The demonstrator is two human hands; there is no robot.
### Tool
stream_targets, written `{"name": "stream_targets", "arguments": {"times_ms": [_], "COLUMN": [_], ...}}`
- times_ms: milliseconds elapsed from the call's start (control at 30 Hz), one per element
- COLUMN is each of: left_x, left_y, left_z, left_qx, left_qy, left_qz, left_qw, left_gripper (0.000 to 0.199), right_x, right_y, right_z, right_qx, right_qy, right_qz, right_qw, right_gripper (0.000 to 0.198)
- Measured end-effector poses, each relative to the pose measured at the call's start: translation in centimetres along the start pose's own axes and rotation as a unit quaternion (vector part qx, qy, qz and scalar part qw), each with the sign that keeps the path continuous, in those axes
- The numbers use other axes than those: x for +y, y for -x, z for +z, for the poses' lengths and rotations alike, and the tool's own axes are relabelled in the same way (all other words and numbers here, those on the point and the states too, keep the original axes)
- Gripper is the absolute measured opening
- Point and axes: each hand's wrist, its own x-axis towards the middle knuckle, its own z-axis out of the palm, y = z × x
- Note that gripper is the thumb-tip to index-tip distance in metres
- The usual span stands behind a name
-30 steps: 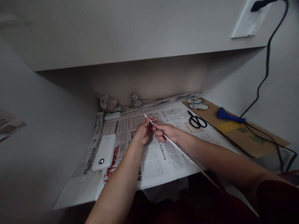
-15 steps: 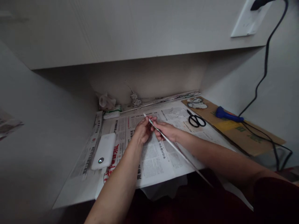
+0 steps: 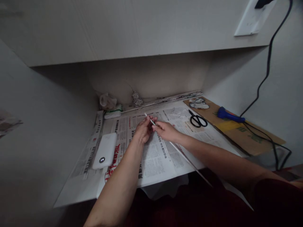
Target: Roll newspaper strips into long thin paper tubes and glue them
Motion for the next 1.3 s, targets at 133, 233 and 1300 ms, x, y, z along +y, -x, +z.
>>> {"name": "stream_targets", "arguments": {"times_ms": [133, 233, 1300], "left_x": [0.0, 0.0, 0.8], "left_y": [0.0, 0.0, -0.3], "left_z": [0.0, -0.1, -0.4], "left_qx": [-0.010, -0.008, 0.028], "left_qy": [0.003, 0.009, 0.058], "left_qz": [0.002, 0.006, 0.031], "left_qw": [1.000, 1.000, 0.997], "left_gripper": [0.019, 0.022, 0.019], "right_x": [-0.5, -0.7, 0.0], "right_y": [-0.1, 0.0, 0.9], "right_z": [-0.2, -0.4, -0.2], "right_qx": [-0.059, -0.133, -0.092], "right_qy": [-0.127, -0.236, -0.156], "right_qz": [0.079, 0.134, 0.106], "right_qw": [0.987, 0.953, 0.978], "right_gripper": [0.031, 0.034, 0.040]}}
